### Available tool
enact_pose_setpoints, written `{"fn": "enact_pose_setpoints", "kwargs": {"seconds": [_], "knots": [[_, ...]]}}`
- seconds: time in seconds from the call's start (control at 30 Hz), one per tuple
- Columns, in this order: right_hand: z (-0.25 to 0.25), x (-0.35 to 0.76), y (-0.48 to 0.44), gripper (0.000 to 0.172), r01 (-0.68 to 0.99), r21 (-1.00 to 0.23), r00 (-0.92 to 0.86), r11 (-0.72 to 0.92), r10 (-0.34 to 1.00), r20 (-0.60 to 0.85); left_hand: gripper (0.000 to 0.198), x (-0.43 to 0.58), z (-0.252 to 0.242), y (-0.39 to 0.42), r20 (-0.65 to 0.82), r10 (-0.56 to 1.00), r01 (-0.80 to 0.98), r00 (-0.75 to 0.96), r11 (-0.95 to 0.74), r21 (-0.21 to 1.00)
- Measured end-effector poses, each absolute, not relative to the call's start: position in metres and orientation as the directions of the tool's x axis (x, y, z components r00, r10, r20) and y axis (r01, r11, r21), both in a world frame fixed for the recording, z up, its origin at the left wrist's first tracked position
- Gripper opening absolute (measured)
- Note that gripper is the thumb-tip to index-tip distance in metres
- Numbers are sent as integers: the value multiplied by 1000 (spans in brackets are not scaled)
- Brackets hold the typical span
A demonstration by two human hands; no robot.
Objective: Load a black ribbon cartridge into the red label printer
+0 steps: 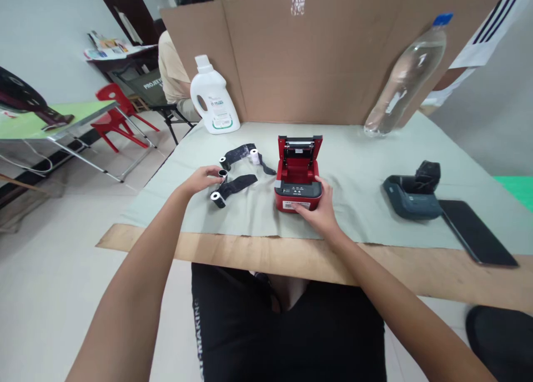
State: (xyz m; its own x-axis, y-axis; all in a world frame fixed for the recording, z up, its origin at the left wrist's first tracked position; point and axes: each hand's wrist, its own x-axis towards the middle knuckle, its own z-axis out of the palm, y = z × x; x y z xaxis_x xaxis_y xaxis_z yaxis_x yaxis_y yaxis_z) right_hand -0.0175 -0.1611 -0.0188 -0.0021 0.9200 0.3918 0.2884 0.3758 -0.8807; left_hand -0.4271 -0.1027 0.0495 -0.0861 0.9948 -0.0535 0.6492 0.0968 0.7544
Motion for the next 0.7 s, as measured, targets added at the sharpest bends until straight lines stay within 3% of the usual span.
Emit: {"fn": "enact_pose_setpoints", "kwargs": {"seconds": [0.2, 0.27, 0.33, 0.43, 0.57, 0.7], "knots": [[-22, -18, -159, 99, 279, -878, 7, 389, 914, 407, 22, -415, 89, -114, 181, 958, 678, -221, 18, 735], [-22, -18, -159, 98, 280, -874, 4, 398, 909, 416, 22, -399, 113, -118, 285, 941, 675, -186, -89, 733], [-22, -18, -159, 98, 279, -872, 1, 402, 908, 419, 28, -371, 133, -118, 360, 932, 664, -34, -249, 705], [-22, -17, -159, 97, 273, -863, -4, 426, 897, 442, 35, -306, 146, -108, 339, 926, 645, 168, -363, 672], [-22, -15, -158, 94, 297, -845, -20, 446, 887, 461, 25, -226, 134, -83, 184, 820, 678, 542, -556, 480], [-23, -12, -156, 96, 312, -846, -25, 433, 894, 448, 24, -196, 116, -64, 8, 773, 747, 634, -615, 253]]}}
